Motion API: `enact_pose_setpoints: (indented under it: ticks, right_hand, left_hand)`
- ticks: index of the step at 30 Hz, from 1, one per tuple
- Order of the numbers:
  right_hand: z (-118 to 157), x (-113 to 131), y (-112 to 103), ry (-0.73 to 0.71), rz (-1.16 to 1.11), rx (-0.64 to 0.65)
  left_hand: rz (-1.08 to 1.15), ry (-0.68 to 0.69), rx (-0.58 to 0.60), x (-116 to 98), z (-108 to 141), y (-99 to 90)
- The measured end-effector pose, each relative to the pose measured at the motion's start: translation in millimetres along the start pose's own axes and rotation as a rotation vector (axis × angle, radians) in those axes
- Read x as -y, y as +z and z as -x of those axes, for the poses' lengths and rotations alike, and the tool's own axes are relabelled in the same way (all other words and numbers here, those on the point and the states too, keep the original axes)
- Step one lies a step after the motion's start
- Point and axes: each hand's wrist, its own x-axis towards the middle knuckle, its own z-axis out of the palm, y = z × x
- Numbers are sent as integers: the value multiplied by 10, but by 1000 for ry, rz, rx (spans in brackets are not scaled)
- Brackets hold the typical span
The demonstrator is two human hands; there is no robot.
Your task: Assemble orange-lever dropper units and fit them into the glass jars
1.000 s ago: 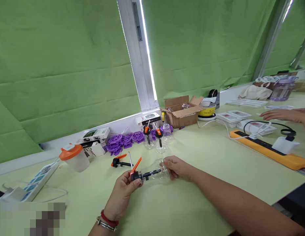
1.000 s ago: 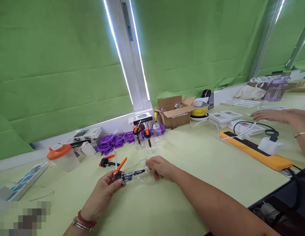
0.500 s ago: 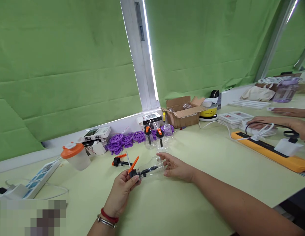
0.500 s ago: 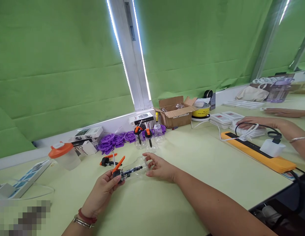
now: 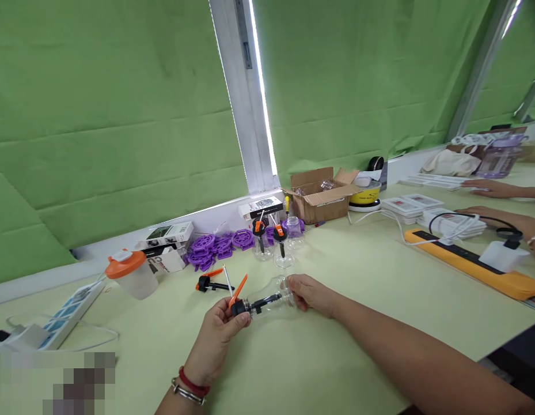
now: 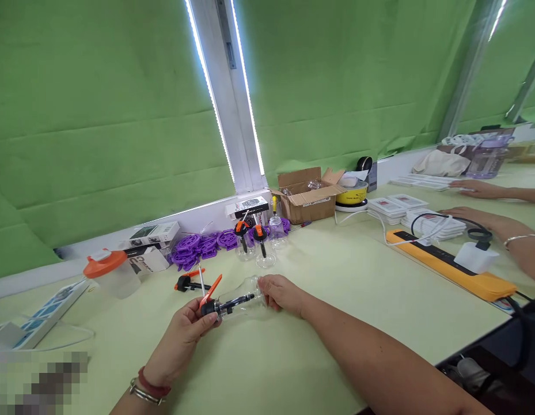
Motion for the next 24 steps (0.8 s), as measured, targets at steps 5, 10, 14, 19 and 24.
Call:
enact_pose_setpoints:
  ticks: [5, 10, 14, 19, 24]
  right_hand:
    - [28, 25, 0, -23, 50, 24]
    - [55, -2, -35, -152, -137, 44]
    - [36, -31, -56, -181, -179, 80]
    - [19, 32, -29, -66, -79, 49]
    - [8, 49, 21, 12, 35, 0]
  left_hand:
    - [64, -34, -67, -47, 0, 16]
    - [128, -40, -117, -52, -14, 2]
    - [93, -20, -59, -1, -25, -25]
    - [17, 8, -19, -1, -1, 4]
    - [51, -29, -35, -20, 12, 37]
